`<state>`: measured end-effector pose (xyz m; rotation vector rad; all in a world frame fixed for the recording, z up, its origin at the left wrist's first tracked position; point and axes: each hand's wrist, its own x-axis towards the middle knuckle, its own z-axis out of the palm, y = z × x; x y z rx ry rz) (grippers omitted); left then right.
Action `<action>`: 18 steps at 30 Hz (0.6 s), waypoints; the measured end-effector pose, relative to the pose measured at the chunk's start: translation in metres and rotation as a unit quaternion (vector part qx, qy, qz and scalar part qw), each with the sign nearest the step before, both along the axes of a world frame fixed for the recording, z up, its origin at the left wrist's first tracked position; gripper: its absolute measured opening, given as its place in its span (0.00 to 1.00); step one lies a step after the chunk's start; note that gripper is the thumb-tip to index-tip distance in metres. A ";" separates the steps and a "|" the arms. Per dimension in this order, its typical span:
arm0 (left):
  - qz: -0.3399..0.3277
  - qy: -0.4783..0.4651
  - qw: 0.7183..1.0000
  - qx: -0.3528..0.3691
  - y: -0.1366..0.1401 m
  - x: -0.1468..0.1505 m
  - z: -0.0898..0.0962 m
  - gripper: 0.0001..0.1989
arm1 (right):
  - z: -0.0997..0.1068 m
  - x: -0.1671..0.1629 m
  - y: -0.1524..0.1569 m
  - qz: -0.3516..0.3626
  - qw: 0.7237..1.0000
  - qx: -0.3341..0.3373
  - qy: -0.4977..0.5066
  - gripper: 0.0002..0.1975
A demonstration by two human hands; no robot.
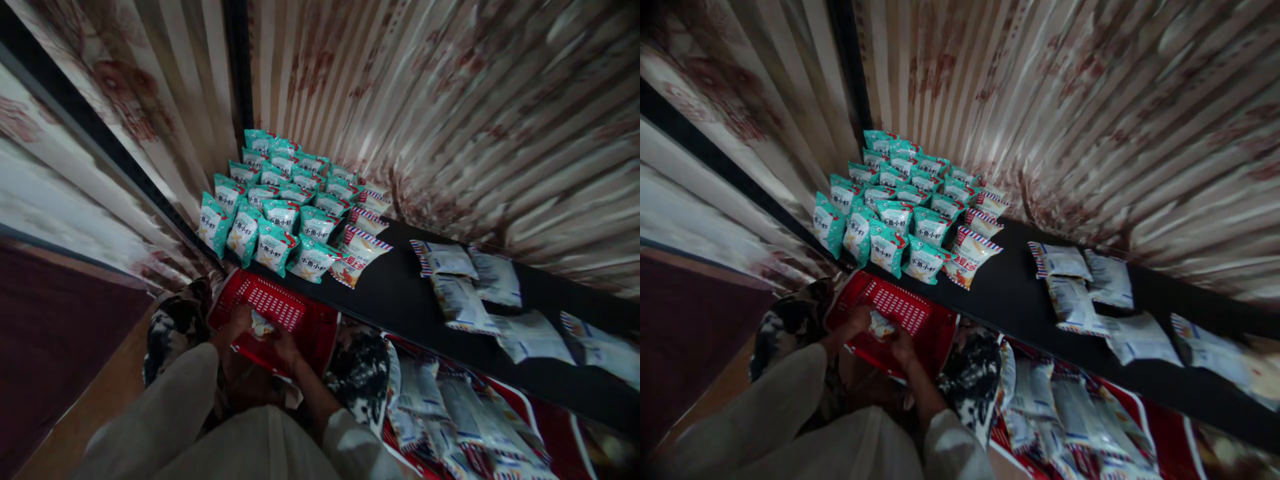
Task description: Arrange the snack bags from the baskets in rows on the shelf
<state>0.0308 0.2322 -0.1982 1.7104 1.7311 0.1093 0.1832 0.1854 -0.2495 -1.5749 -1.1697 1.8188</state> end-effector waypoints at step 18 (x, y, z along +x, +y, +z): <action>-0.056 0.033 0.995 0.074 0.006 0.028 0.113 0.09 | 0.103 0.056 -0.004 0.041 0.992 0.075 0.092 0.23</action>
